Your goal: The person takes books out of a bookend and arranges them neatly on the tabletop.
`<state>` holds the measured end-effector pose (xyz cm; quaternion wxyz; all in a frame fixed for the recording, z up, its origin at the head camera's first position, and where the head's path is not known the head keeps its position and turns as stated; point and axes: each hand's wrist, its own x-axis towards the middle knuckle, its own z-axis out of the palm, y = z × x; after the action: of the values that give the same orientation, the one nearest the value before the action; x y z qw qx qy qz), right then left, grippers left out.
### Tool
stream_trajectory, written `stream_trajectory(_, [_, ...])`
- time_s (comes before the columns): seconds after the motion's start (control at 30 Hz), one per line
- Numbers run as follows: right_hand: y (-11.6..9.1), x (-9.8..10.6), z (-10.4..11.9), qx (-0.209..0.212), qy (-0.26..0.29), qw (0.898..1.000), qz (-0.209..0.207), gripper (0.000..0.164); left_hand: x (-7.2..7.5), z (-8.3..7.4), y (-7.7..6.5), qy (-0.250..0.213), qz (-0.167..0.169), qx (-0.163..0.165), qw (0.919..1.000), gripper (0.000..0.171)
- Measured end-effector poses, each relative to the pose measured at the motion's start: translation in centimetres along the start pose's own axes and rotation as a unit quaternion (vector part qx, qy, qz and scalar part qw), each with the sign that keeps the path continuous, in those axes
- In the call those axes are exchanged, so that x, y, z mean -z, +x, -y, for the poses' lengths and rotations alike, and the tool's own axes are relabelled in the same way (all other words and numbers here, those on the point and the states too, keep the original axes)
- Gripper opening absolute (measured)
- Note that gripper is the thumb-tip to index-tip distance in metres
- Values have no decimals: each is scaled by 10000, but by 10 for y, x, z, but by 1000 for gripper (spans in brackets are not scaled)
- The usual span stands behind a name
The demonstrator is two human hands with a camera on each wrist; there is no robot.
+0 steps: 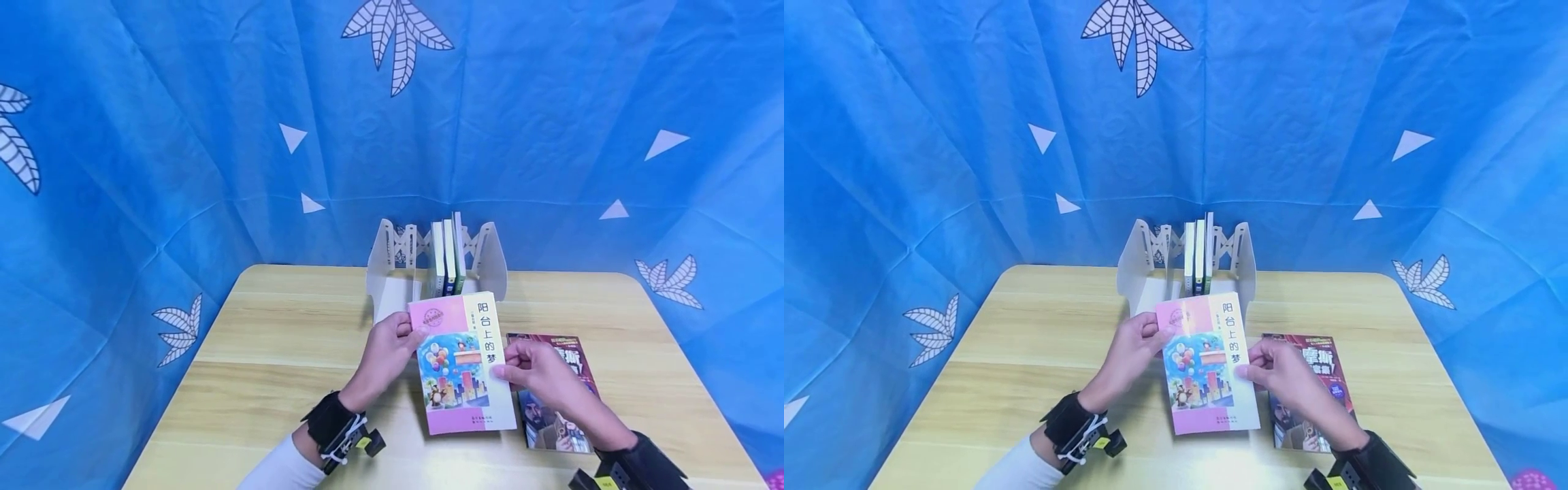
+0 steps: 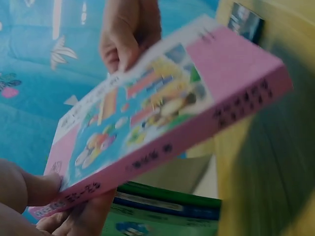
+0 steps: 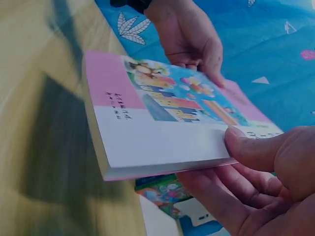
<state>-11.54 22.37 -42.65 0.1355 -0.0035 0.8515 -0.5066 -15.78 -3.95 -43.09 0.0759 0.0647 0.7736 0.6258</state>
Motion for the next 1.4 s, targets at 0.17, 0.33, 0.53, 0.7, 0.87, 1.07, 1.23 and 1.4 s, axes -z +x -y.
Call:
stream_trajectory(0.17, [-3, 6, -12, -9, 338, 9981, 518, 28, -5, 10, 7, 12, 174, 341, 9993, 25])
stream_trajectory(0.33, [-6, 11, -22, -268, 708, 9927, 938, 32, -13, 18, 15, -8, 230, 593, 9980, 22])
stream_trajectory(0.53, [-4, 12, -33, -644, 714, 9913, 901, 32, -23, 25, 23, -61, 200, 728, 9971, 17])
stream_trajectory(0.7, [1, 7, -45, -923, 683, 9899, 827, 28, -32, 35, 28, 257, 84, 935, 9953, 14])
stream_trajectory(0.87, [4, 2, -54, -1118, 588, 9893, 724, 23, -40, 49, 31, 330, 79, 1033, 9941, 10])
stream_trajectory(1.07, [4, 0, -59, -1266, 189, 9906, 483, 20, -48, 59, 33, 405, 204, 934, 9946, 17])
stream_trajectory(1.23, [4, -3, -61, -1460, -324, 9886, 193, 20, -52, 66, 36, 781, 293, 882, 9926, 23])
stream_trajectory(1.4, [4, -5, -64, -1530, -604, 9863, 154, 17, -56, 70, 36, 1231, 395, 1027, 9863, 26])
